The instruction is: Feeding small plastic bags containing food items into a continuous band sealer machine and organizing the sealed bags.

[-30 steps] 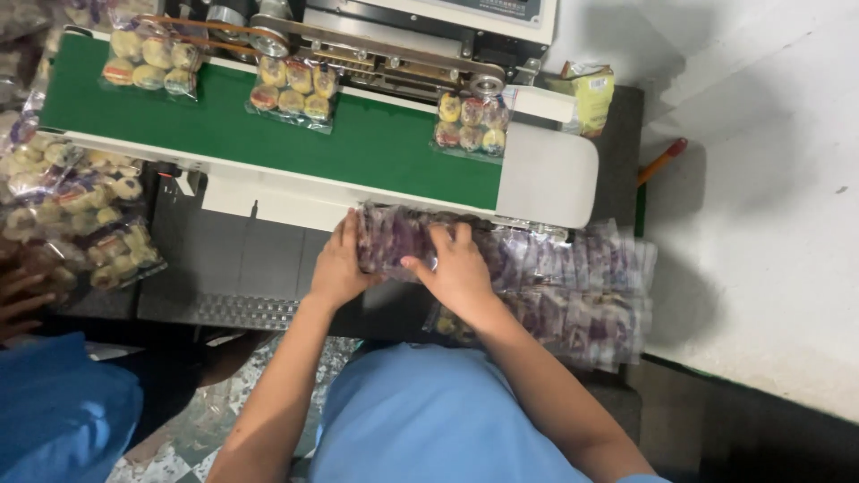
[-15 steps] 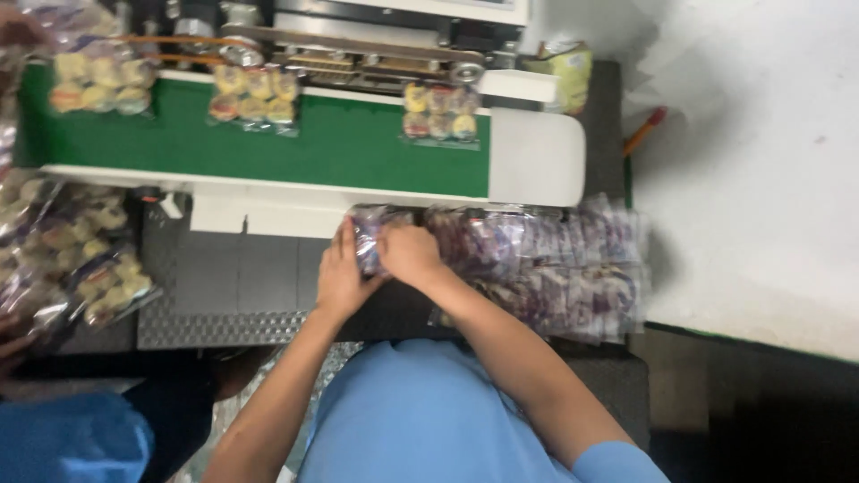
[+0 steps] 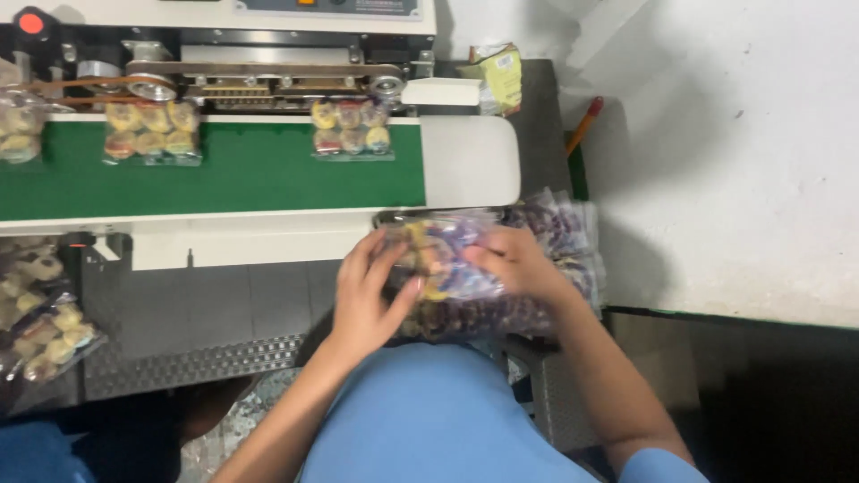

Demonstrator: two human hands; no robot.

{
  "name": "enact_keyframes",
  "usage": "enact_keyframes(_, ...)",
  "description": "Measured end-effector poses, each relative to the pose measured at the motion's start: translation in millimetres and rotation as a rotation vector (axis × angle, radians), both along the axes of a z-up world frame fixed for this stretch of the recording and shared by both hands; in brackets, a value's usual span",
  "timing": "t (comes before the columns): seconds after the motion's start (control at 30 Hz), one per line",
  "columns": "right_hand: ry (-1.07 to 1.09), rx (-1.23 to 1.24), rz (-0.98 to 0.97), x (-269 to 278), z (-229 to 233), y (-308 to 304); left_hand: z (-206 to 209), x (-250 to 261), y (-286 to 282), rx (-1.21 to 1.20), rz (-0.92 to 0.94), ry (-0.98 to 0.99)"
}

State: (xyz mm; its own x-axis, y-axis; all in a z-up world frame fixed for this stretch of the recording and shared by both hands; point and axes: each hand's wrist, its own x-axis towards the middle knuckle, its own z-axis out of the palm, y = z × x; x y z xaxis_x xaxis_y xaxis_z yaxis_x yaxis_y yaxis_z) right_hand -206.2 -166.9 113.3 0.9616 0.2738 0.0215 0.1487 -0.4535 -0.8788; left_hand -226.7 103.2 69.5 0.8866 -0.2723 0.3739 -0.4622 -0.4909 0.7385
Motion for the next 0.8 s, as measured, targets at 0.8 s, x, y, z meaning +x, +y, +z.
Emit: enact_keyframes(0.8, 0.252, -0.420, -0.519, -36.4, -21.6, -127.9, -27.8, 80.5, -131.5, -0.459, -0.233, 0.589)
